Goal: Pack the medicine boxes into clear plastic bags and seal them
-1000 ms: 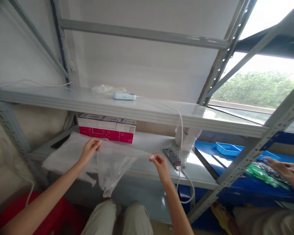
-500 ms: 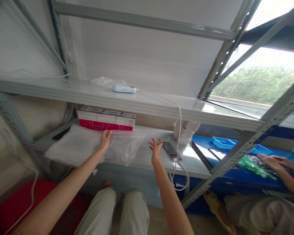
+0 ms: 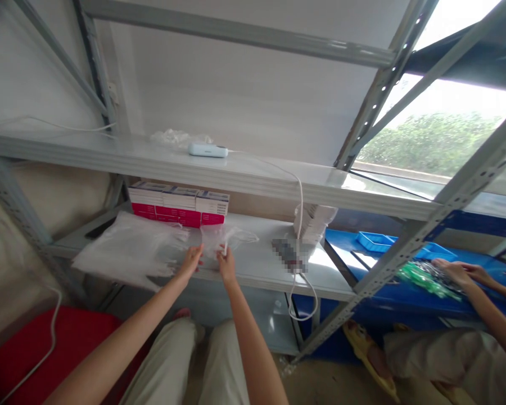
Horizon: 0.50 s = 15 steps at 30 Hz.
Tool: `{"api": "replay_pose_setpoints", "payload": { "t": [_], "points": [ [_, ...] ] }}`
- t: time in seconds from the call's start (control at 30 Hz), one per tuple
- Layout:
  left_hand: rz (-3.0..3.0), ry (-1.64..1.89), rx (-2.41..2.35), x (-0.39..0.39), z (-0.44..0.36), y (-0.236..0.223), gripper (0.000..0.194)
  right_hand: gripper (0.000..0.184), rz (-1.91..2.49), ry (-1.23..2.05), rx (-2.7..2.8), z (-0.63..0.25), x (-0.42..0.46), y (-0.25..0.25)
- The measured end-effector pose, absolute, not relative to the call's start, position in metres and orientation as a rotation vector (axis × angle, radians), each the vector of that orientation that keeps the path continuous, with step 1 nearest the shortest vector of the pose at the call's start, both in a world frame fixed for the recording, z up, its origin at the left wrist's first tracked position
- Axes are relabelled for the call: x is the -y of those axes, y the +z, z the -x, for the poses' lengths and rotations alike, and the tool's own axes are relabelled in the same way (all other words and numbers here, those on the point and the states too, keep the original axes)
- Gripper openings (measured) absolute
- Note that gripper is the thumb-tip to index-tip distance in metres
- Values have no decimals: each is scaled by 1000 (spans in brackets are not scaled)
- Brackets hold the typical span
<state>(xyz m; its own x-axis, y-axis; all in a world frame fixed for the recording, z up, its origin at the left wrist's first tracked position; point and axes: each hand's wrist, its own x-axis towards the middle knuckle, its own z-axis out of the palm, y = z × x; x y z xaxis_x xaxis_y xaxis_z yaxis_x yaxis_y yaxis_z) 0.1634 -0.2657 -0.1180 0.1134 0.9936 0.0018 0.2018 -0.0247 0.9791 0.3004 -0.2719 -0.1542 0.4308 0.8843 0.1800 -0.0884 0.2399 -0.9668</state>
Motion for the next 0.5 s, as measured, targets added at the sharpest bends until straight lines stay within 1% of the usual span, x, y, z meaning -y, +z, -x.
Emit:
{"api": "replay_pose_setpoints", "payload": {
  "t": [0.1, 0.3, 0.4, 0.5],
  "points": [
    [-1329, 890, -1293, 264, -163, -112, 38, 41, 1088, 813, 940, -308, 279, -154],
    [-1295, 750, -1265, 255, -161, -115, 40, 36, 1024, 955, 952, -330, 293, -144],
    [-1262, 672, -1167, 256, -159, -115, 45, 45, 1088, 982, 929, -341, 299, -133],
    [-1219, 639, -1067, 258, -160, -112, 44, 53, 1134, 992, 942, -345, 305, -123]
  ]
}}
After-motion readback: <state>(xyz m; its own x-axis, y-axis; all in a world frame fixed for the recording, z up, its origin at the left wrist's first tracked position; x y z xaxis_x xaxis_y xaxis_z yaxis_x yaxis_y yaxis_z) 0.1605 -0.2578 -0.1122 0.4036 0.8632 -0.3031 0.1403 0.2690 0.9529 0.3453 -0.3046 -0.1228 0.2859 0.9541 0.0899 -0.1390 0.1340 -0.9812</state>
